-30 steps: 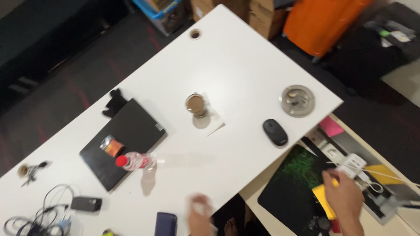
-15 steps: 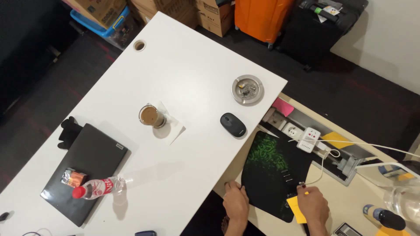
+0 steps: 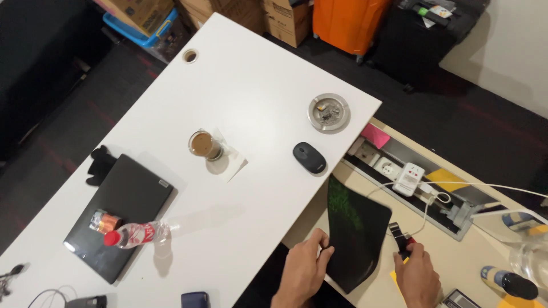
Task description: Tidying up and organizing various items including electronics, cables, and papers on a desk workspace.
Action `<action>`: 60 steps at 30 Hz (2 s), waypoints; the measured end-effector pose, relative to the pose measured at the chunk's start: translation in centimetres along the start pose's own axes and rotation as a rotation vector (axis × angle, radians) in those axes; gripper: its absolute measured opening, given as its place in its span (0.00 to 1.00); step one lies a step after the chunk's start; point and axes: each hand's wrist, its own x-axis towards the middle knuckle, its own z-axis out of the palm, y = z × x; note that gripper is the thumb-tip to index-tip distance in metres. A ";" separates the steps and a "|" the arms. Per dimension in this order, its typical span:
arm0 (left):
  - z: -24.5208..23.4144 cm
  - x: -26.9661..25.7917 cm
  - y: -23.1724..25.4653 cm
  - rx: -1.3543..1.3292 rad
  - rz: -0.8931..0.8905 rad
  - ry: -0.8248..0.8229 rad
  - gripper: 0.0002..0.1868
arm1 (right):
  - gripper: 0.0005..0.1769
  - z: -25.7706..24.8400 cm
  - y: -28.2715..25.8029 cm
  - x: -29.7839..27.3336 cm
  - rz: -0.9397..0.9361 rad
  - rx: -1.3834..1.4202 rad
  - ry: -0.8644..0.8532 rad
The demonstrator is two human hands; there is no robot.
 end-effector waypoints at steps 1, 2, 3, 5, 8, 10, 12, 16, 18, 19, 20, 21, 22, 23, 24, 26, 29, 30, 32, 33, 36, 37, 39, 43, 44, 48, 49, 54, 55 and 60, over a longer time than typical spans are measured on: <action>-1.1 -0.3 0.3 0.030 0.100 -0.048 0.09 | 0.26 -0.4 -0.9 -0.3 -0.005 0.027 0.019; -2.3 -0.8 0.6 0.062 0.196 -0.092 0.09 | 0.28 -0.8 -1.8 -0.7 -0.014 0.055 0.034; -3.4 -1.3 0.6 0.062 0.188 -0.076 0.09 | 0.28 -1.3 -3.7 -1.2 -0.031 0.056 0.029; -5.3 -2.1 0.8 0.172 0.292 -0.109 0.08 | 0.34 -2.6 -7.2 -2.1 -0.264 0.370 -0.018; -8.6 -3.1 0.6 0.257 0.286 -0.083 0.07 | 0.37 -6.4 -13.9 -3.3 -0.464 0.432 -0.120; -11.4 -3.8 -0.5 0.274 0.229 0.019 0.07 | 0.37 -6.0 -16.6 -3.5 -0.491 0.412 -0.204; -14.2 -4.3 -2.6 0.288 0.167 0.121 0.07 | 0.38 -4.8 -18.7 -3.7 -0.518 0.384 -0.290; -18.6 -4.5 -10.0 0.295 0.057 0.390 0.10 | 0.41 -1.1 -21.2 -4.7 -0.500 0.204 -0.464; -19.7 -4.0 -14.2 0.271 0.006 0.472 0.10 | 0.42 0.8 -21.4 -5.5 -0.472 0.189 -0.506; -20.0 -3.7 -16.4 0.252 -0.048 0.527 0.10 | 0.41 2.0 -21.1 -5.7 -0.424 0.192 -0.499; -20.2 -3.2 -18.5 0.230 -0.098 0.582 0.10 | 0.41 3.1 -20.7 -5.8 -0.374 0.194 -0.486; -20.2 -3.0 -20.3 0.223 -0.107 0.593 0.10 | 0.41 3.7 -20.4 -5.6 -0.387 0.184 -0.490; -20.3 -2.6 -22.1 0.237 -0.144 0.629 0.10 | 0.39 4.3 -20.2 -5.4 -0.358 0.242 -0.417; -20.4 -2.1 -23.9 0.252 -0.181 0.665 0.10 | 0.37 5.0 -19.9 -5.0 -0.329 0.300 -0.343; -20.2 -2.0 -25.2 0.247 -0.192 0.666 0.10 | 0.37 5.0 -19.9 -5.1 -0.333 0.291 -0.350; -19.8 -1.7 -27.8 0.285 -0.180 0.706 0.14 | 0.23 4.8 -20.0 -5.0 -0.406 0.554 -0.446; -19.8 -2.7 -29.0 0.272 -0.188 0.713 0.16 | 0.16 2.2 -21.9 -5.6 -0.317 0.515 -0.496; -19.6 -3.1 -28.7 0.267 -0.190 0.713 0.16 | 0.16 2.2 -21.8 -5.3 -0.318 0.510 -0.495; -19.5 -4.0 -28.0 0.210 -0.253 0.712 0.15 | 0.16 2.2 -21.9 -4.8 -0.438 0.474 -0.380; -19.7 -4.3 -28.0 0.211 -0.256 0.715 0.15 | 0.16 2.2 -22.1 -4.7 -0.441 0.475 -0.382; -19.4 -4.7 -28.1 0.151 -0.313 0.720 0.15 | 0.15 2.0 -22.3 -4.0 -0.443 0.355 -0.357; -19.4 -4.8 -28.3 0.139 -0.315 0.722 0.15 | 0.16 2.0 -22.4 -3.9 -0.464 0.357 -0.350; -19.5 -5.2 -28.8 0.131 -0.319 0.725 0.15 | 0.17 2.0 -22.9 -4.1 -0.484 0.362 -0.345; -19.8 -5.4 -29.5 0.121 -0.297 0.713 0.17 | 0.18 2.1 -22.8 -4.1 -0.437 0.280 -0.373; -19.9 -5.4 -29.6 0.123 -0.297 0.707 0.17 | 0.18 2.4 -22.6 -4.0 -0.461 0.287 -0.372; -19.9 -5.7 -29.7 0.133 -0.281 0.712 0.18 | 0.18 2.2 -22.9 -4.8 -0.453 0.295 -0.374; -19.9 -5.7 -29.6 0.136 -0.276 0.710 0.17 | 0.18 2.2 -22.9 -4.9 -0.442 0.286 -0.356; -19.9 -5.6 -29.4 0.144 -0.265 0.701 0.17 | 0.20 2.8 -22.6 -4.4 -0.413 0.240 -0.314; -19.9 -5.5 -29.2 0.136 -0.260 0.702 0.16 | 0.20 2.8 -22.4 -4.3 -0.408 0.254 -0.313; -19.6 -5.3 -29.0 0.116 -0.263 0.708 0.15 | 0.20 2.9 -22.1 -4.2 -0.399 0.262 -0.279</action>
